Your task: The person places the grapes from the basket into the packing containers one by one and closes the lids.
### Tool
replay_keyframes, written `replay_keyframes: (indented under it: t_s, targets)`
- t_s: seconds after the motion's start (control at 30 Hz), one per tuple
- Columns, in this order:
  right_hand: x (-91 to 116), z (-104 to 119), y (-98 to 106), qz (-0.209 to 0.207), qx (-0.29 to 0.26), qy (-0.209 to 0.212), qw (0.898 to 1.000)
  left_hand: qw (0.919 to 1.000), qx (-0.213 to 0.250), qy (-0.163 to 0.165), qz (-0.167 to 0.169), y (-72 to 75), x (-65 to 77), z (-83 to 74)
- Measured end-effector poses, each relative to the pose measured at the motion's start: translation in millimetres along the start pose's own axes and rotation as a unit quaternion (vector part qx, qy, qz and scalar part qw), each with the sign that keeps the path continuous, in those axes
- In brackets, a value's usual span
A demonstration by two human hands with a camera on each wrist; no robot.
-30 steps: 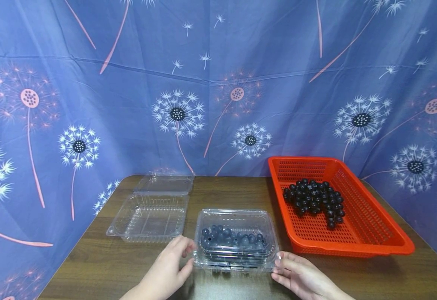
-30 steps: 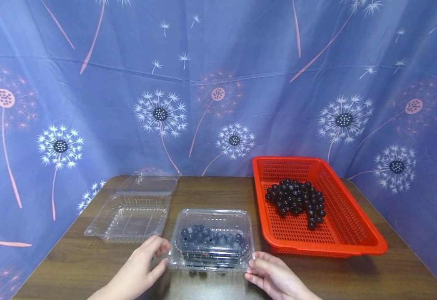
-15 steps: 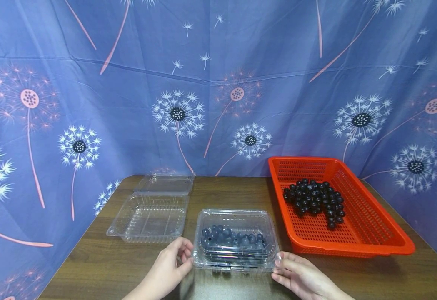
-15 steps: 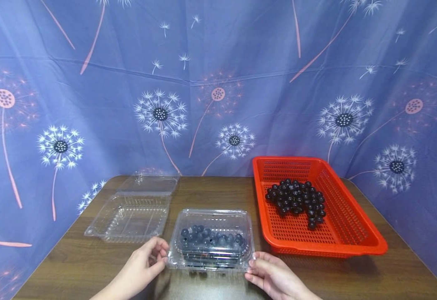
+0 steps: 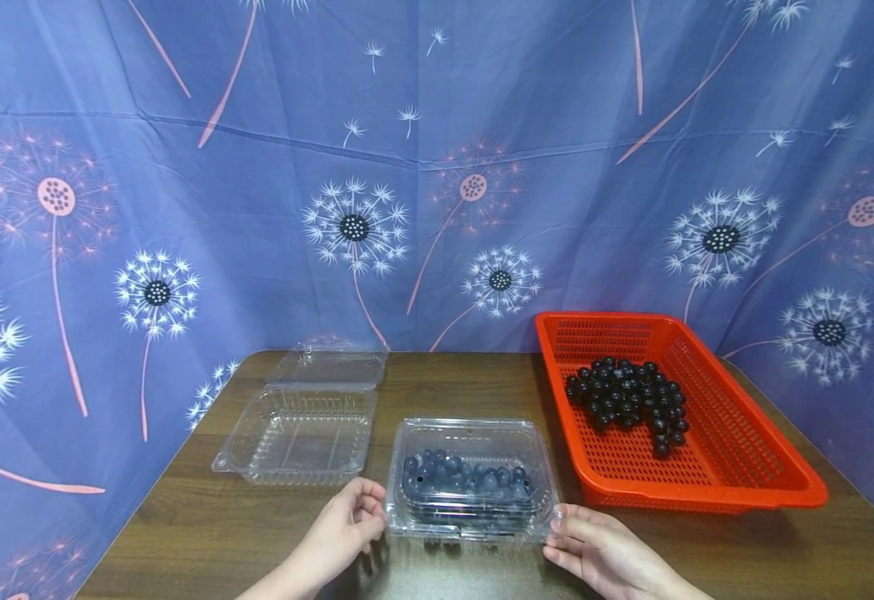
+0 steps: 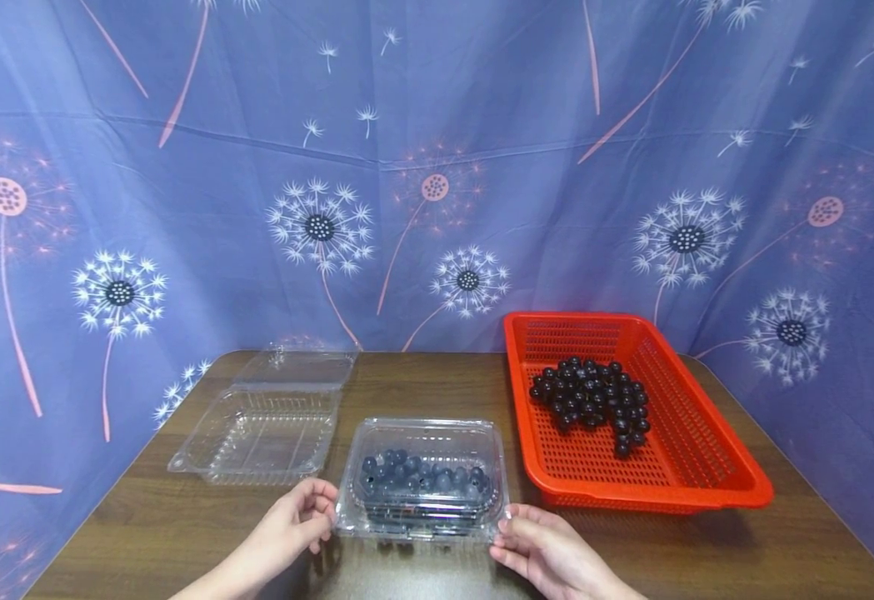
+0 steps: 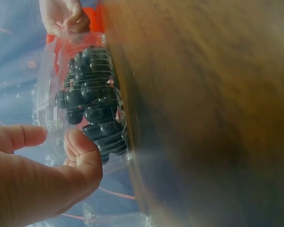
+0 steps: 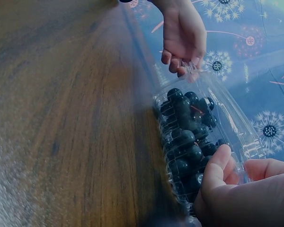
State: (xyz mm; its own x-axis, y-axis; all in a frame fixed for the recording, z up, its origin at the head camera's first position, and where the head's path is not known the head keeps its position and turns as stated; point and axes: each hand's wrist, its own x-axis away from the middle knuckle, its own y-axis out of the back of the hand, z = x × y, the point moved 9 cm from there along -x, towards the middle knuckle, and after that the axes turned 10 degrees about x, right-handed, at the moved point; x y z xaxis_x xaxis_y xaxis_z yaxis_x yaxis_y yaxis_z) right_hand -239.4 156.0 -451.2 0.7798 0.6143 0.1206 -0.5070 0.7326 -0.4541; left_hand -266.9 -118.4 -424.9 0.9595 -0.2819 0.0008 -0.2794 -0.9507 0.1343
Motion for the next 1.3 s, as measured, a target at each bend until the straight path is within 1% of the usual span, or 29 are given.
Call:
replay_keyframes:
  t_s: [0.13,0.33,0.47,0.63,0.77,0.97,1.1,1.3]
  targets:
    - [0,0,1,-0.005,0.002,-0.001,1.000,0.9978,0.058,0.032,0.005,-3.4,-2.8,6.1]
    - [0,0,0,-0.009,-0.004,-0.009,1.000,0.9899,0.124,0.066,0.020,-10.1,-7.5,15.6]
    - [0,0,0,-0.007,-0.002,-0.004,1.000,0.9815,0.168,0.086,0.034,-14.3,-7.8,18.7]
    - [-1,0,-3,0.013,0.004,0.015,1.000,0.9711,0.210,0.103,0.047,-17.3,-7.4,19.4]
    - [-2,1,-3,0.017,0.005,0.022,1.000,0.9684,0.219,0.108,0.051,-17.5,-7.2,20.1]
    - [-2,-1,0,-0.009,0.019,0.018,1.000,0.9671,0.221,0.114,0.054,-19.2,-7.1,22.5]
    - [-2,-1,1,-0.018,0.026,0.019,0.999,0.9659,0.225,0.114,0.060,-20.4,-6.1,22.0]
    - [-3,-1,2,-0.024,0.026,0.022,0.999,0.9673,0.223,0.108,0.054,-20.0,-6.4,20.8]
